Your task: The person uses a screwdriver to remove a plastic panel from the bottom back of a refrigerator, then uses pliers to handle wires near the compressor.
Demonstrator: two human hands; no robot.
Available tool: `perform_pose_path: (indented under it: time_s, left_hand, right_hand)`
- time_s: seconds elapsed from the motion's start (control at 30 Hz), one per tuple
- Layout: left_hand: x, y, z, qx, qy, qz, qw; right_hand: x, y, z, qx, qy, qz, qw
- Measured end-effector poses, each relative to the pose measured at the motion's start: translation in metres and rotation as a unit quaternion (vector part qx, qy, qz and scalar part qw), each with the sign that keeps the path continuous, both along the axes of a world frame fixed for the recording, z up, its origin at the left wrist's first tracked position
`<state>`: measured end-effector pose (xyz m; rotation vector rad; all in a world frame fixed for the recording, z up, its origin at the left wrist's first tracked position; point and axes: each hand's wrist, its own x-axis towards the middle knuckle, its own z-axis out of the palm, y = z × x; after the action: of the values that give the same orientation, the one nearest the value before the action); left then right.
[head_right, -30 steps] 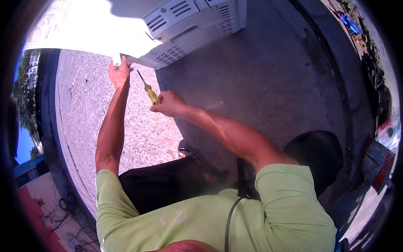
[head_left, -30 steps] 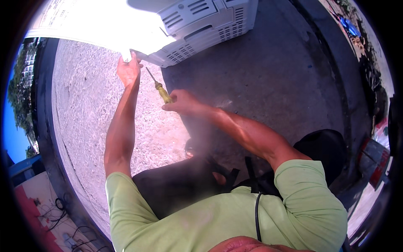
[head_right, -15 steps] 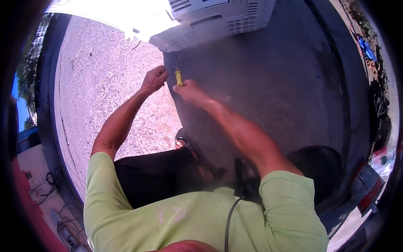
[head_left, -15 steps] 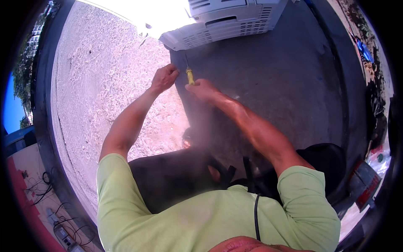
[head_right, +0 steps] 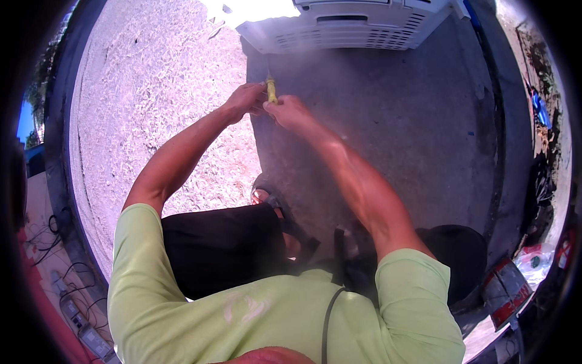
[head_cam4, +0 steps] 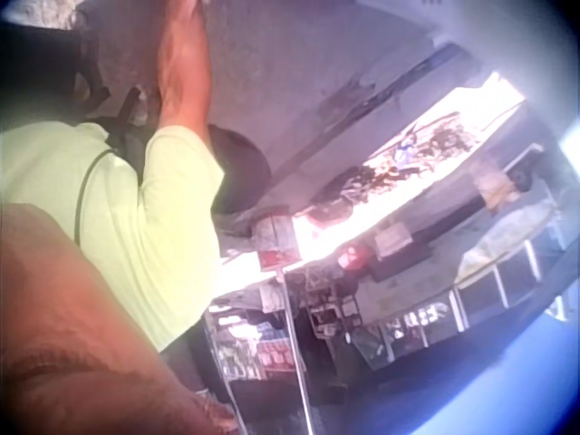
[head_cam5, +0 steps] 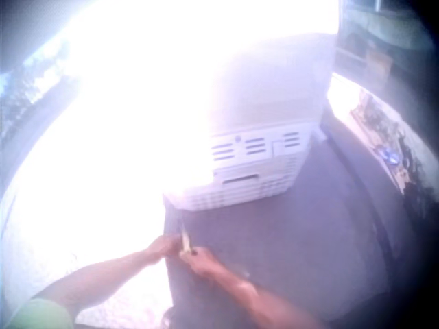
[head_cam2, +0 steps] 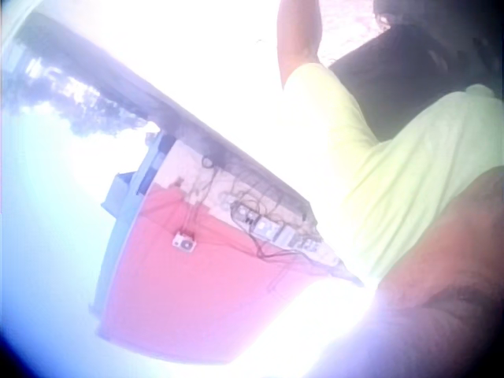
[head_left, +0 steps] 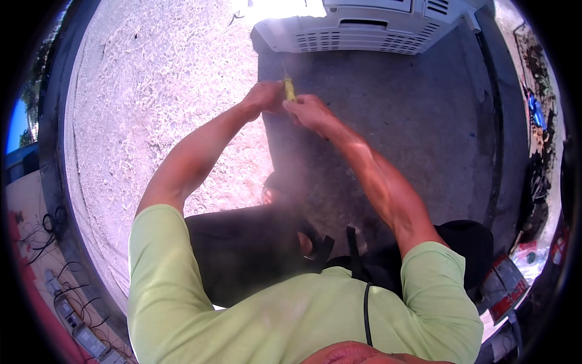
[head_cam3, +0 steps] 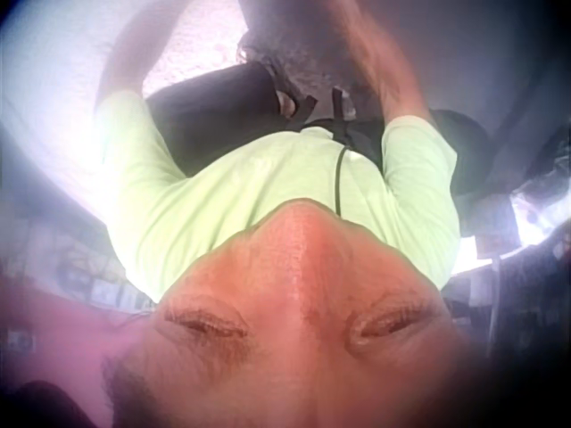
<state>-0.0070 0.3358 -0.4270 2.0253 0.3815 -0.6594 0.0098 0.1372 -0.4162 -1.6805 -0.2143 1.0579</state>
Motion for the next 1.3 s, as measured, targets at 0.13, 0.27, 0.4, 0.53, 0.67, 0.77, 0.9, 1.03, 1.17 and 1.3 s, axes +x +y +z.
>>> perform_pose_path:
  time_s: [0.13,0.27,0.4,0.53,0.67,0.77,0.9,1.03,1.17,1.3]
  left_hand:
    - [0.012,0.010,0.001,-0.054,0.005,0.073,0.996]
    - [0.027,0.010,-0.003,-0.074,0.031,0.111,0.991]
    - [0.028,0.032,-0.036,-0.036,-0.041,0.036,0.998]
    - [0.037,0.014,-0.017,-0.058,0.028,0.133,0.989]
    - [0.035,0.011,-0.014,-0.035,0.014,0.135,0.990]
    - [0.031,0.009,-0.009,-0.011,0.002,0.111,0.994]
    - [0.031,0.009,-0.008,-0.003,-0.007,0.109,0.994]
    - [0.033,0.008,-0.011,0.006,-0.019,0.114,0.993]
    - [0.031,0.004,-0.008,0.025,-0.011,0.116,0.993]
    - [0.033,0.005,-0.004,0.031,0.008,0.097,0.995]
  right_hand:
    - [0.002,0.019,-0.010,0.007,-0.004,0.000,1.000]
    - [0.005,0.026,-0.030,0.025,0.025,-0.007,0.999]
    - [0.003,0.034,-0.033,0.045,0.037,-0.029,0.998]
    - [0.007,0.033,-0.031,0.023,0.050,-0.035,0.998]
    - [0.005,0.033,-0.032,-0.003,0.051,-0.029,0.998]
    - [0.004,0.030,-0.030,-0.009,0.045,-0.019,0.999]
    - [0.004,0.029,-0.030,-0.009,0.053,-0.025,0.998]
    - [0.005,0.032,-0.044,0.000,0.062,-0.039,0.997]
    - [0.005,0.031,-0.046,-0.010,0.057,-0.033,0.998]
    - [0.001,0.032,-0.055,0.007,0.047,-0.065,0.997]
